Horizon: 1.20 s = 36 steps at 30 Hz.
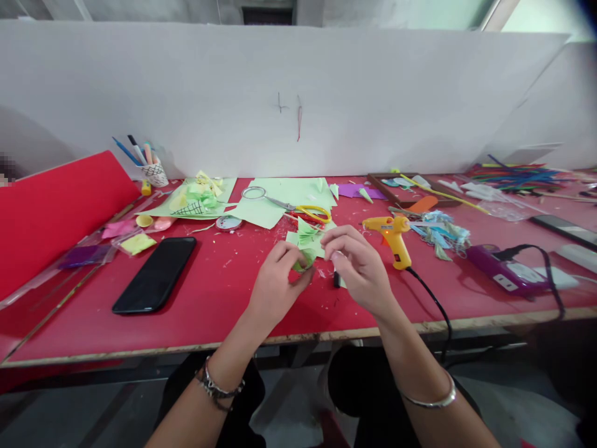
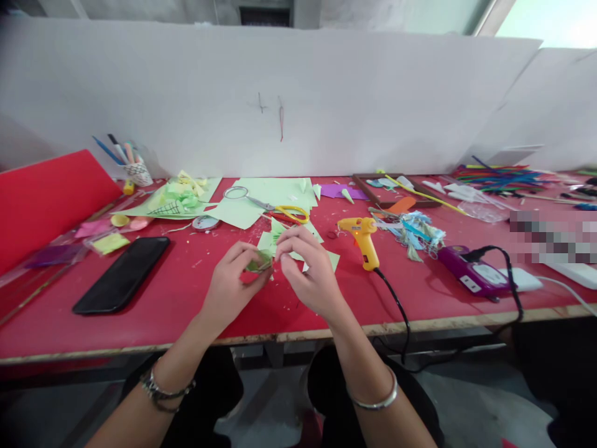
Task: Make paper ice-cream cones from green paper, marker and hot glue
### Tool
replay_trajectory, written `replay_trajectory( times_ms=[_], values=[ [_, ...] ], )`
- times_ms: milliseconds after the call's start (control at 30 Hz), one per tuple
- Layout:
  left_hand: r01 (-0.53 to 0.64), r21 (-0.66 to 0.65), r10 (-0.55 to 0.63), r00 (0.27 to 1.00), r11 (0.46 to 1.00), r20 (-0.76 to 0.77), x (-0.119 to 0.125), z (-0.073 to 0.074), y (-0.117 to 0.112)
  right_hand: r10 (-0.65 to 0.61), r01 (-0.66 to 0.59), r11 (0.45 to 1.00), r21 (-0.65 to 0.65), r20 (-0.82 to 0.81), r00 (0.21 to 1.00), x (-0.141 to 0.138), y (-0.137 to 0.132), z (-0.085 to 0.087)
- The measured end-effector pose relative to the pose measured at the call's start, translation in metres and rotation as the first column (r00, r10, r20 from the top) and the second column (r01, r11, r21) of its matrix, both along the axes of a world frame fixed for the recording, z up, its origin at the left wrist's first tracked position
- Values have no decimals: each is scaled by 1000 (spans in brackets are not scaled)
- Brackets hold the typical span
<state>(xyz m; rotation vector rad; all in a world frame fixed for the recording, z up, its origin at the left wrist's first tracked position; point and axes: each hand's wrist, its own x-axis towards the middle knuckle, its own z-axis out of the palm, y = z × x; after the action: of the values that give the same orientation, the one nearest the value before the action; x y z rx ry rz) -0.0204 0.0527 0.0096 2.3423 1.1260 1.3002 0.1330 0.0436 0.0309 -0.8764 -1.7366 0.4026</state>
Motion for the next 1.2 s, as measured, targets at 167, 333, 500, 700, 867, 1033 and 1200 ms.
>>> replay_trajectory(
  times_ms=[167, 333, 500, 700, 867, 1033, 1200],
  values=[
    [-103, -59, 106, 993, 993, 56, 0, -2, 0, -48, 47, 999, -9, -67, 997, 3, -1, 4],
    [5, -182, 27, 985, 983, 172, 0, -3, 1, -49, 43, 996, -78, -72, 996, 3, 1, 1],
    [-4, -163, 25, 992, 987, 125, -1, -1, 2, -23, 14, 997, -70, -128, 992, 2, 3, -3],
    [64, -223, -29, 987, 973, 158, -1, 2, -1, 35, -33, 999, -14, 159, 987, 3, -1, 2],
    [256, -380, -112, 926, 889, 360, 1, 5, -4, 77, -62, 996, -68, 249, 965, 3, 2, -1],
    [348, -454, -106, 873, 820, 477, 2, 6, -4, 35, -18, 989, -148, 114, 993, 3, 4, -1],
    [338, -469, -107, 886, 816, 452, 2, 4, -3, 25, -23, 980, -197, 6, 1000, 3, 5, -1]
  ],
)
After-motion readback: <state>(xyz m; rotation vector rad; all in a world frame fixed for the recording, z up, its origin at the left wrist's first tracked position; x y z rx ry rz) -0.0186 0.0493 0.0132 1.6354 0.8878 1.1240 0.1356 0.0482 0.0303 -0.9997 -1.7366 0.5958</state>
